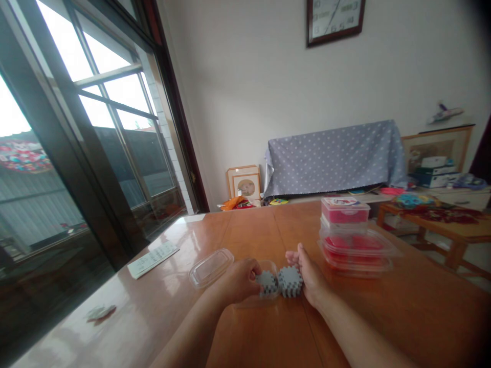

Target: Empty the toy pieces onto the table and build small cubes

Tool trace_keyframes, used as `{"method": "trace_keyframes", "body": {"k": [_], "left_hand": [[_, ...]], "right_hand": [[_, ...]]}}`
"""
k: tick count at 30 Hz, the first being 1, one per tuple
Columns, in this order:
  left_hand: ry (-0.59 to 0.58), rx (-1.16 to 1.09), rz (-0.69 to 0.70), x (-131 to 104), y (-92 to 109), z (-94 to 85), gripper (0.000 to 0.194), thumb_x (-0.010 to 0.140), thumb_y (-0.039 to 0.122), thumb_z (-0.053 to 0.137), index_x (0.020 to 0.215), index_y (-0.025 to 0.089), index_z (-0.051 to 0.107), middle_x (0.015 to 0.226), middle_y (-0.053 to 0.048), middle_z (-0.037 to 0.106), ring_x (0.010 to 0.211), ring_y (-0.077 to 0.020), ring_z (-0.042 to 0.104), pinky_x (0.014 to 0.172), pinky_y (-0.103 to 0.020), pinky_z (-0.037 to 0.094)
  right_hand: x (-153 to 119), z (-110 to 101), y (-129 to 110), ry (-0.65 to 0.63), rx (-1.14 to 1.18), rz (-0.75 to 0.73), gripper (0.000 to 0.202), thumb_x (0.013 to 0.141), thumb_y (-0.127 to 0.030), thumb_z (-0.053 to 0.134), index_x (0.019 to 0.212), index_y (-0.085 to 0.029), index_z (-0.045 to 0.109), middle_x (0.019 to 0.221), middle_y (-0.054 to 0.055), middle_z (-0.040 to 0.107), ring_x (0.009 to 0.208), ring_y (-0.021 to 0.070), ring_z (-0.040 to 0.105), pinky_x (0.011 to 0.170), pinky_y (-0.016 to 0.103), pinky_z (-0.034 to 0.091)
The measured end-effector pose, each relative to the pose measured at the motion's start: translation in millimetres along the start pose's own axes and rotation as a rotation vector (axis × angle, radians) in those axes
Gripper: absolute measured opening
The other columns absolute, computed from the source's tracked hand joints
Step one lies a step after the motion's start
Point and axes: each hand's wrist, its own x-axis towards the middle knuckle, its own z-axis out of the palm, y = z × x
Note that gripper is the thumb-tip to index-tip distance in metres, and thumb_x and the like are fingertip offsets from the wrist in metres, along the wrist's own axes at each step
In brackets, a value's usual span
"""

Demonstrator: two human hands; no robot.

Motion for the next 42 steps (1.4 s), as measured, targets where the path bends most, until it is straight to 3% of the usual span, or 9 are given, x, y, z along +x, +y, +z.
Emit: {"method": "trace_keyframes", "body": {"k": [9,15,21,27,31,36,42], "left_hand": [[0.006,-0.028,-0.016,11,-11,16.7,0.035,0.066,0.021,0.068,0.102,0.021,0.066,0.09,-0.002,0.069,0.079,-0.018,0.064,0.062,-0.023,0.042],[0.046,0.006,0.039,12,-9,16.4,0.03,0.069,0.02,0.065,0.1,0.021,0.066,0.092,-0.003,0.069,0.08,-0.018,0.063,0.065,-0.024,0.043],[0.209,0.014,0.234,7,14,11.0,0.023,0.08,0.019,0.058,0.102,0.02,0.065,0.104,-0.006,0.068,0.093,-0.02,0.061,0.081,-0.03,0.046],[0.161,0.075,0.408,13,46,18.4,0.038,0.079,0.032,0.068,0.116,0.024,0.064,0.113,-0.006,0.068,0.11,-0.0267,0.057,0.094,-0.038,0.044],[0.109,0.184,0.37,21,54,24.5,0.045,0.074,0.037,0.073,0.117,0.028,0.063,0.112,-0.005,0.068,0.108,-0.0291,0.057,0.093,-0.042,0.043],[0.102,0.23,0.338,27,57,29.1,0.038,0.072,0.034,0.071,0.109,0.029,0.063,0.107,-0.003,0.068,0.103,-0.0282,0.058,0.09,-0.042,0.042],[0.166,0.124,0.325,26,52,17.6,0.039,0.074,0.035,0.072,0.11,0.027,0.063,0.108,-0.002,0.068,0.105,-0.026,0.058,0.092,-0.039,0.043]], "right_hand": [[-2,1,-1,0.006,-0.019,-0.001,0.064,0.081,-0.08,0.053,0.093,-0.022,0.078,0.112,0.009,0.077,0.112,0.0283,0.067,0.1,0.04,0.049],[-5,3,-3,-0.002,-0.01,0.001,0.064,0.082,-0.079,0.052,0.094,-0.022,0.078,0.116,0.009,0.075,0.116,0.029,0.065,0.101,0.04,0.048],[-9,6,-7,-0.017,0.018,0.004,0.063,0.085,-0.078,0.049,0.095,-0.023,0.076,0.118,0.008,0.075,0.12,0.0277,0.062,0.102,0.038,0.047],[-9,5,-7,-0.017,0.055,0.008,0.06,0.084,-0.077,0.052,0.092,-0.022,0.074,0.108,0.007,0.077,0.111,0.027,0.067,0.09,0.034,0.054],[-11,5,-10,-0.04,0.09,0.011,0.057,0.083,-0.076,0.055,0.088,-0.023,0.073,0.093,0.007,0.078,0.099,0.0285,0.071,0.081,0.036,0.057],[-15,7,-13,-0.049,0.099,0.011,0.055,0.083,-0.075,0.056,0.089,-0.023,0.072,0.084,0.006,0.078,0.092,0.0285,0.073,0.075,0.036,0.057],[-16,8,-15,-0.065,0.09,0.041,0.062,0.082,-0.079,0.054,0.092,-0.021,0.072,0.084,0.006,0.077,0.088,0.0269,0.072,0.071,0.034,0.055]]}}
